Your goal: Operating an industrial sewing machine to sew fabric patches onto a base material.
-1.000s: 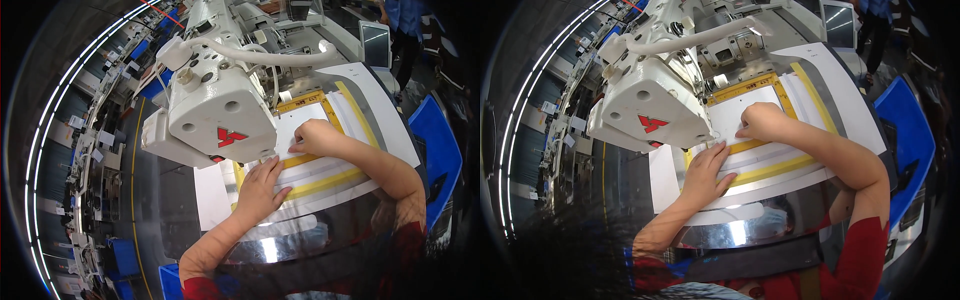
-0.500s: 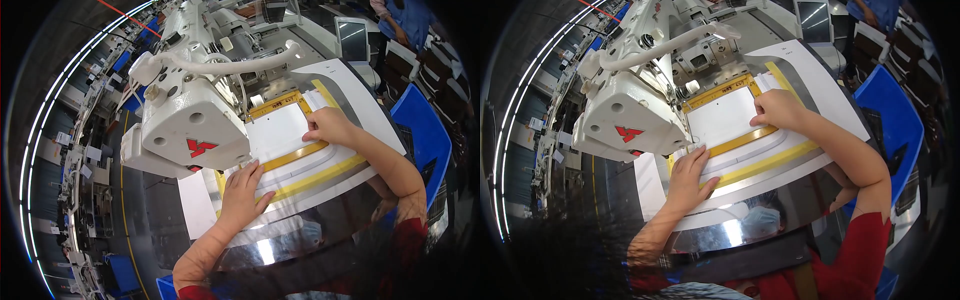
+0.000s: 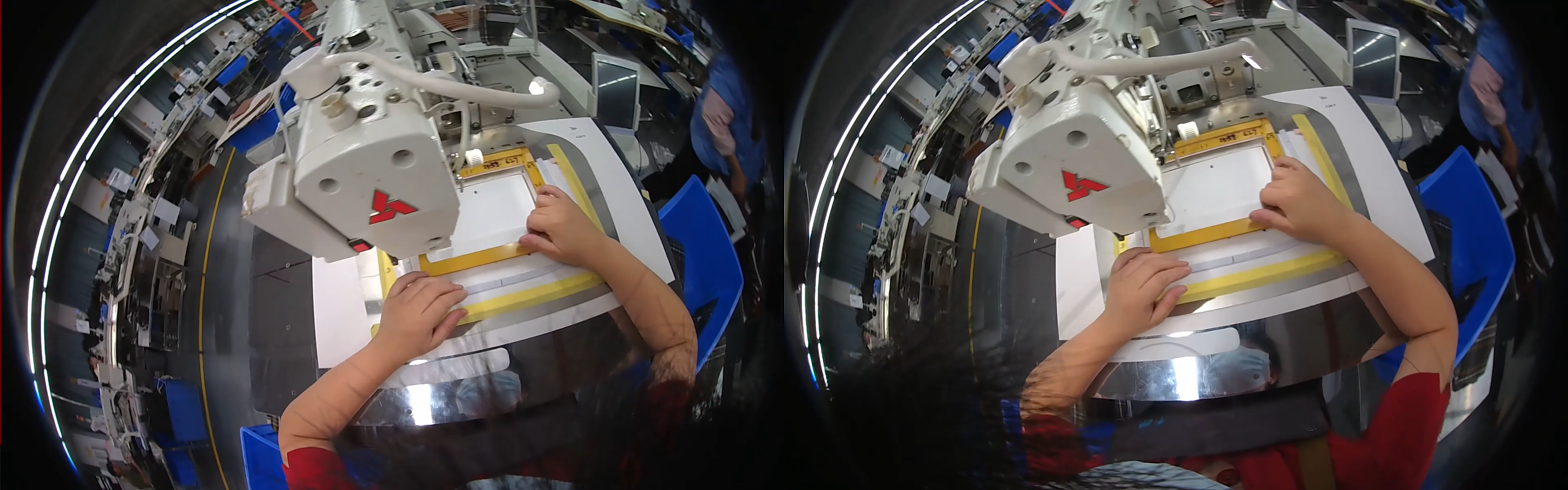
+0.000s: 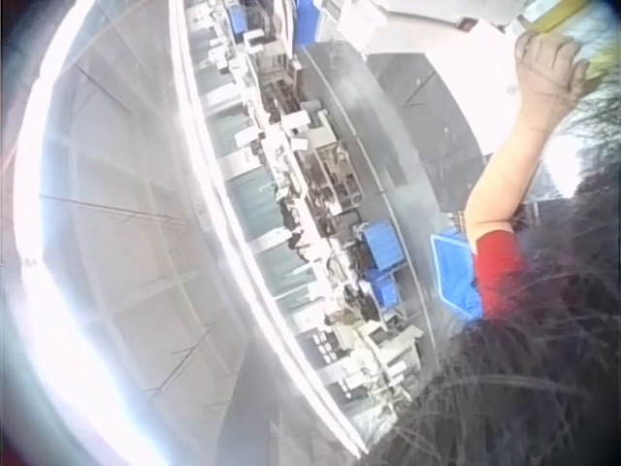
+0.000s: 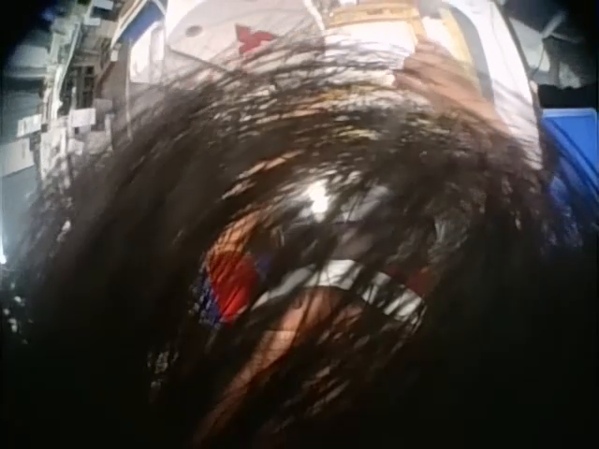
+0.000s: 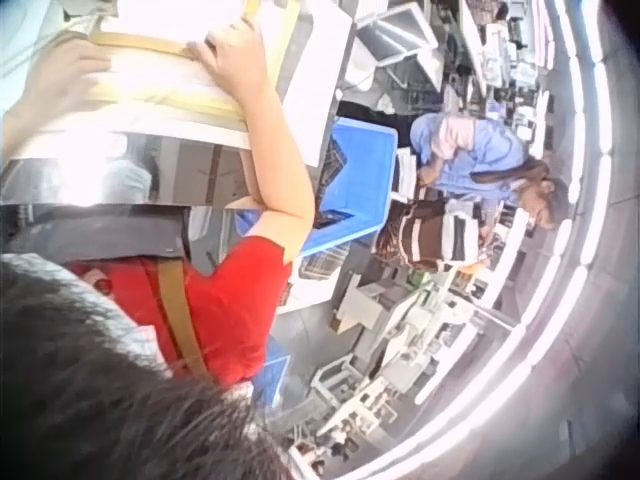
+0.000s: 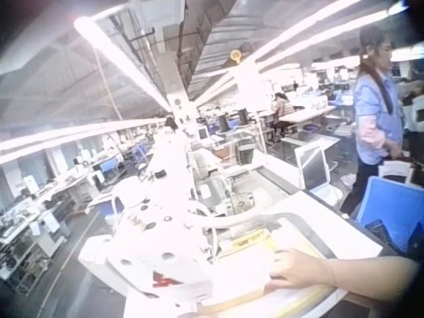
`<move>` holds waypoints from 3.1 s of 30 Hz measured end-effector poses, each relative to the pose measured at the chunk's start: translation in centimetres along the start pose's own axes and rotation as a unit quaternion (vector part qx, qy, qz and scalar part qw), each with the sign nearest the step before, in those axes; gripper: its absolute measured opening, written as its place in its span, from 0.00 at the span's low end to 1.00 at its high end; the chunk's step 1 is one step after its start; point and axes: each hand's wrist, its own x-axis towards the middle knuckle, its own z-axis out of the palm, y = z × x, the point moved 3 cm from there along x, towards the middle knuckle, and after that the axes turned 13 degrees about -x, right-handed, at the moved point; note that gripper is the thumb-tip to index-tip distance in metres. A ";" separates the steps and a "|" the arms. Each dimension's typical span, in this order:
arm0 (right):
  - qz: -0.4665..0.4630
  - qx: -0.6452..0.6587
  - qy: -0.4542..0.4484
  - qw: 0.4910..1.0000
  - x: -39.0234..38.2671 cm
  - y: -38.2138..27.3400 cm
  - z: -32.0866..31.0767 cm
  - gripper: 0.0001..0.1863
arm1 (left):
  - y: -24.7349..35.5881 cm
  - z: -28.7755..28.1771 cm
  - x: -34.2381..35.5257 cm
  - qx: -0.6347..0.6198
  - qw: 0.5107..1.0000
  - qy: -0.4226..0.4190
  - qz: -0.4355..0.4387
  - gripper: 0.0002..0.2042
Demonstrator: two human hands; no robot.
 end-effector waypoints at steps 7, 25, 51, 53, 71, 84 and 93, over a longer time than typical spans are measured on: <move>-0.009 0.063 -0.078 0.995 4.1 -6.8 2.3 0.15 | 2.0 -1.9 0.0 0.004 0.998 0.028 0.047 0.09; -0.064 0.035 -0.035 0.997 4.4 -9.4 2.4 0.14 | 1.7 -17.4 -44.3 0.185 0.642 0.475 -0.573 0.13; -0.294 0.081 -0.233 0.923 -1.9 -15.0 2.4 0.30 | 0.5 -18.8 -50.2 -0.630 0.467 0.595 -0.176 0.17; -0.303 0.084 -0.241 0.918 -1.6 -15.6 1.9 0.31 | 1.4 -21.0 -44.8 -0.413 0.628 0.585 -0.304 0.23; -0.267 0.107 -0.190 0.939 -1.0 -15.5 2.6 0.24 | -11.3 -10.9 -4.0 -0.104 0.847 -0.203 -0.481 0.13; -0.338 -0.238 -0.002 0.910 6.7 -19.2 7.5 0.25 | -13.0 -9.7 -2.0 -0.141 0.853 -0.303 -0.401 0.22; -0.269 -0.033 -0.009 0.962 7.4 -16.5 8.8 0.16 | -14.0 -9.6 -0.4 -0.212 0.844 -0.092 -0.484 0.24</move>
